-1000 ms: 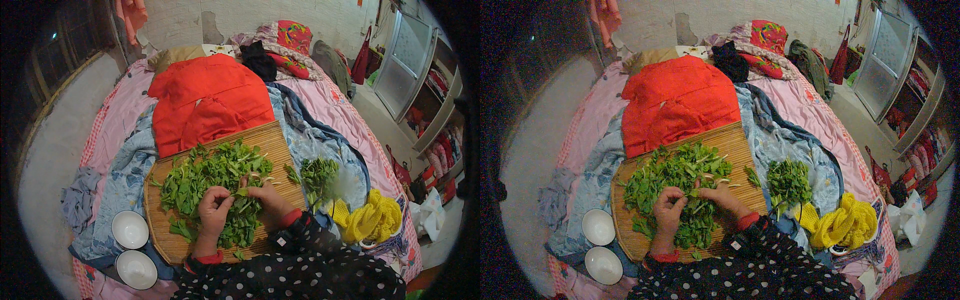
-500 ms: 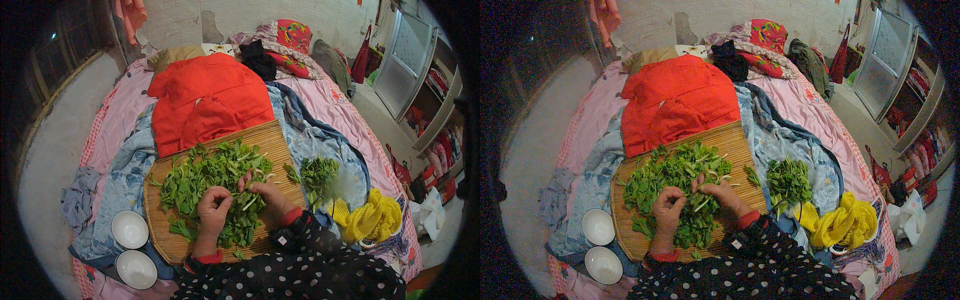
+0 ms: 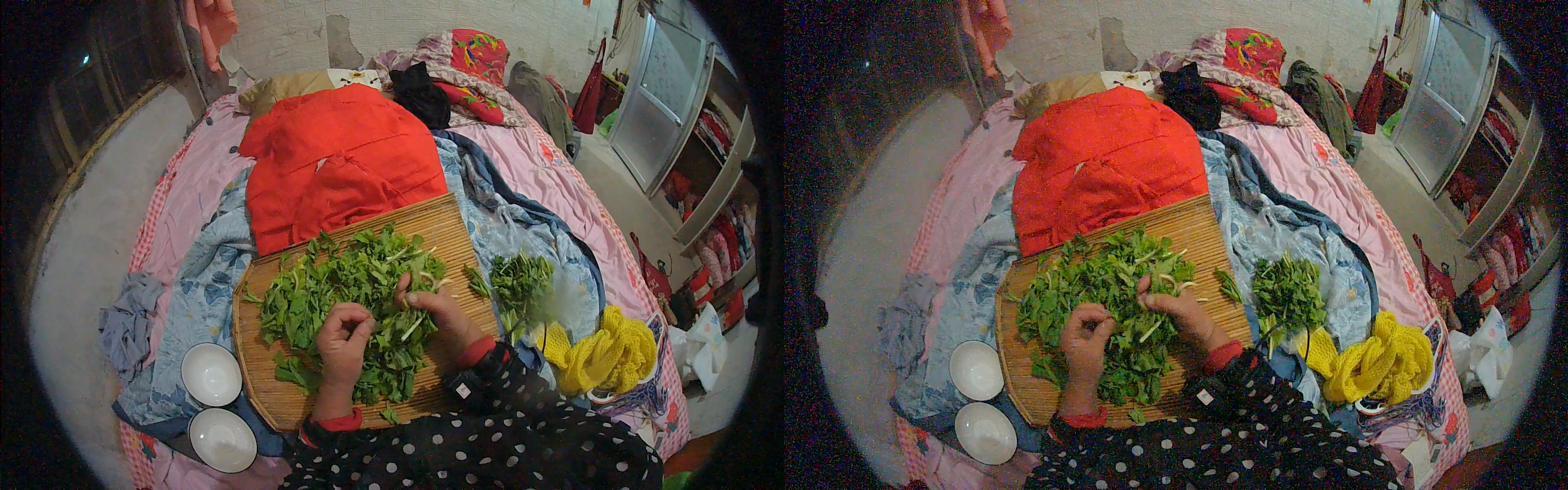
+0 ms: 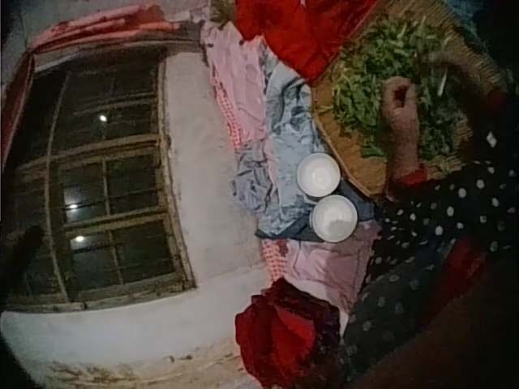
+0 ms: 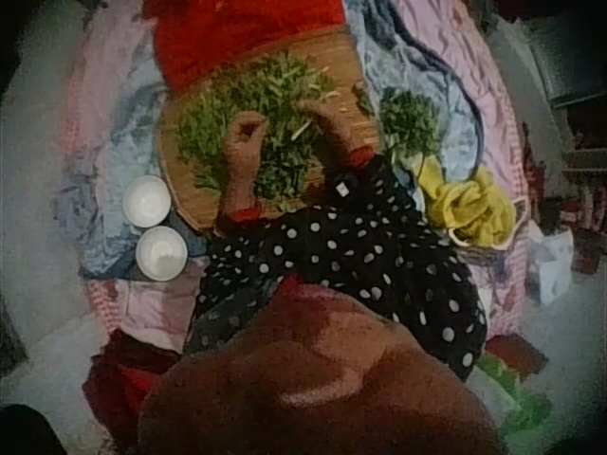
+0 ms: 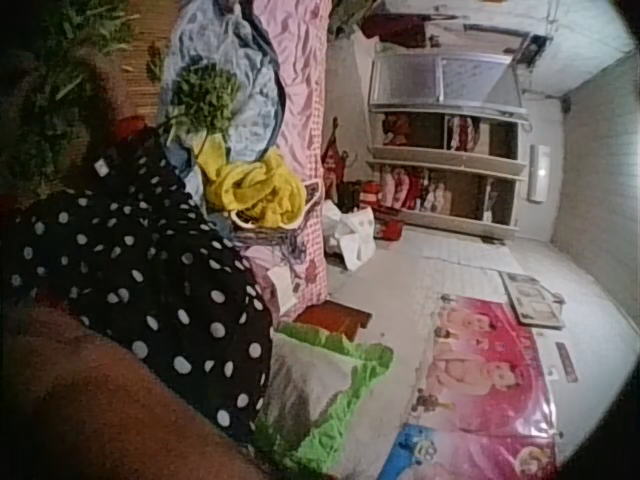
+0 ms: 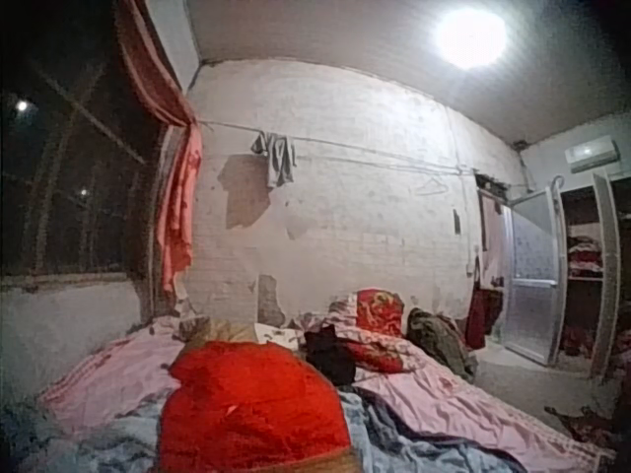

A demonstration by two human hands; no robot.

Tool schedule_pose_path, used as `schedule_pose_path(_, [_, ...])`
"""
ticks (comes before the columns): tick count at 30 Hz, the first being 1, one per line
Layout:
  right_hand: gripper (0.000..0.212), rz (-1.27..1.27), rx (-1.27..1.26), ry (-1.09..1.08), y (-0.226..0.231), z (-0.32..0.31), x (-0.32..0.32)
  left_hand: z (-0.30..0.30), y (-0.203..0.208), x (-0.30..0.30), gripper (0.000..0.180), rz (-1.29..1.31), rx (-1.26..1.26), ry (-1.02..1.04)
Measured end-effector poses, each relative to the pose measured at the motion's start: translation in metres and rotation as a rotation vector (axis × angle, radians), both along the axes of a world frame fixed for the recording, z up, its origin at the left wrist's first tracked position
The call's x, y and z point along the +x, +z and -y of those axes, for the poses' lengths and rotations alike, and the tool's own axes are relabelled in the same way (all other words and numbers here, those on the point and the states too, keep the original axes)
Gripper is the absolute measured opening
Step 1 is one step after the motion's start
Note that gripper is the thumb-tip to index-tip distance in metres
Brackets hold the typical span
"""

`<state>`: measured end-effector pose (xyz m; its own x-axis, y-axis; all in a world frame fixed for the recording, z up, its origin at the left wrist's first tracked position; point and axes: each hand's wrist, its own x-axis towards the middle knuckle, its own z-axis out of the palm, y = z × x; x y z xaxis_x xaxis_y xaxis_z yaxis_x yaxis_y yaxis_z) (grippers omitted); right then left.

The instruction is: The person sits on a bed and sorts leafy green vegetables by hand, separating leaves from stems on a bamboo tray. The separated leaves are placed on the tray while stems are set aside.

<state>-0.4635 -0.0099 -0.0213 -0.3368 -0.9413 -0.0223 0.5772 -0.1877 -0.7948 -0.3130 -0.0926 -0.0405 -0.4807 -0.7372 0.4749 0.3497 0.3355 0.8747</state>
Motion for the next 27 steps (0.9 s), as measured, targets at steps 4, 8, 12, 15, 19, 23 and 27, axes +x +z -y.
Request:
schedule_pose_path(4, [0.036,-0.273,0.056,0.128,-0.008,0.004,-0.003,-0.001,0.004,0.0,0.014,0.022,0.065,-0.003])
schedule_pose_path(8, [0.047,-0.394,0.074,0.25,-0.017,0.009,-0.005,-0.007,0.005,-0.004,0.02,-0.014,0.156,-0.054])
schedule_pose_path(12, [0.049,-0.334,0.05,0.292,-0.022,0.009,-0.005,-0.01,0.004,-0.006,0.028,-0.091,0.296,-0.101])
schedule_pose_path(15, [0.05,-0.335,0.037,0.29,-0.024,0.01,-0.006,-0.009,0.003,-0.005,0.033,-0.066,0.292,-0.082])
schedule_pose_path(19, [0.051,-0.431,0.091,0.256,-0.031,0.011,-0.006,-0.01,0.002,-0.007,0.034,-0.068,0.315,-0.065])
schedule_pose_path(23, [0.052,-0.434,0.167,0.124,-0.037,0.006,-0.005,-0.011,0.001,-0.009,0.034,-0.069,0.3,-0.071])
schedule_pose_path(27, [0.052,-0.459,0.198,0.141,-0.034,0.007,-0.006,-0.009,0.0,-0.006,0.032,-0.033,0.335,-0.086])
